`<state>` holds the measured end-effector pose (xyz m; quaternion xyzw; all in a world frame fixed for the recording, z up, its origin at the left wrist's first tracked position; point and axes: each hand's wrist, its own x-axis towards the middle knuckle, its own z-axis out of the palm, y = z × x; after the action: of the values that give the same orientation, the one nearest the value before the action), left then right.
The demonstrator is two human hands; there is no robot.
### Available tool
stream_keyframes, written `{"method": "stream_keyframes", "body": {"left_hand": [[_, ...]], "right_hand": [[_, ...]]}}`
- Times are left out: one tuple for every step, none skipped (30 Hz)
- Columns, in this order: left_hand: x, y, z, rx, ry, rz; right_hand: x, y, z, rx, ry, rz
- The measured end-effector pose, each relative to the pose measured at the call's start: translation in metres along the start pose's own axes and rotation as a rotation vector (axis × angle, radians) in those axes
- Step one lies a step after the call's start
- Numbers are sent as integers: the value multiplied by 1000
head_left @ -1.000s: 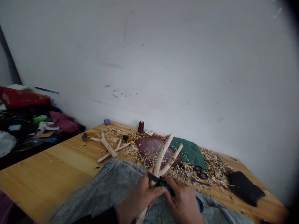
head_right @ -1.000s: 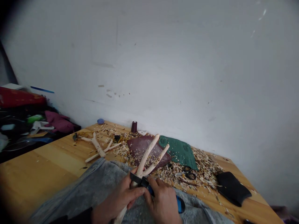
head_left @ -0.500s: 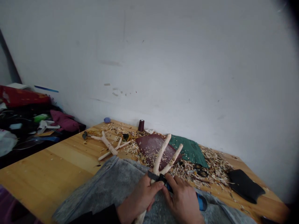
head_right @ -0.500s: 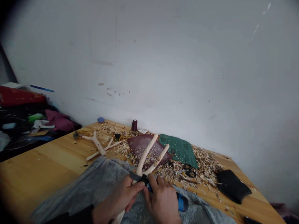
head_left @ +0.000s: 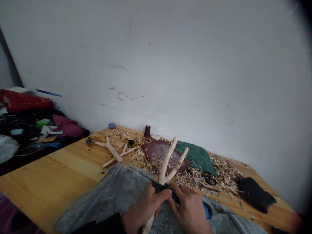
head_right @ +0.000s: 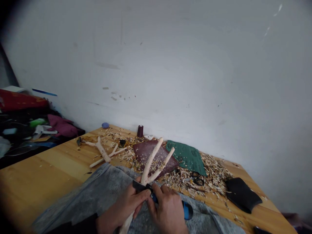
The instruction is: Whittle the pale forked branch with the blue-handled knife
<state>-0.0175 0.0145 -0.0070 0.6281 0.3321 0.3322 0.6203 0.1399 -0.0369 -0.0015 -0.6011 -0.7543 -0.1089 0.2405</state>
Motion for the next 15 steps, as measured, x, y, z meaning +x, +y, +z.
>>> {"method": "stream_keyframes", "body": {"left_hand": [[0, 0, 0, -10, -4, 1], [-1, 0, -1, -13, -7, 1], [-1, 0, -1, -10, -11, 1], [-1, -1, -1, -4, -12, 0], [-1, -1, -1, 3, -16, -2], [-1, -1, -1, 8, -18, -1], [-1, 0, -1, 8, -21, -2], [-1, 1, -1, 7, -23, -4], [-1, 2, -2, 5, -24, -8], [-2, 3, -2, 8, -26, -13], [-2, 3, -2, 16, -28, -18], [-2, 4, -2, 27, -30, -24], [-2, 4, -3, 41, -32, -31], [-2, 3, -3, 58, -32, -39], [-2, 2, -3, 73, -29, -48]], "right_hand": [[0, -1, 0, -6, -1, 6], [0, -1, -1, -15, 1, 10], [0, -1, -1, -26, 2, 12], [0, 0, -1, -36, 4, 14], [0, 0, -1, -44, 7, 17], [0, 1, -1, -48, 7, 20], [-1, 1, -1, -49, 5, 24], [-1, 1, -1, -49, 6, 27], [-1, 2, 0, -50, 8, 31], [-1, 2, 0, -53, 11, 35], [-1, 2, 0, -57, 14, 38], [-1, 2, 0, -62, 19, 39], [-1, 2, 1, -69, 24, 40], [-1, 2, 1, -75, 26, 41], [-2, 1, 1, -81, 27, 42]]}}
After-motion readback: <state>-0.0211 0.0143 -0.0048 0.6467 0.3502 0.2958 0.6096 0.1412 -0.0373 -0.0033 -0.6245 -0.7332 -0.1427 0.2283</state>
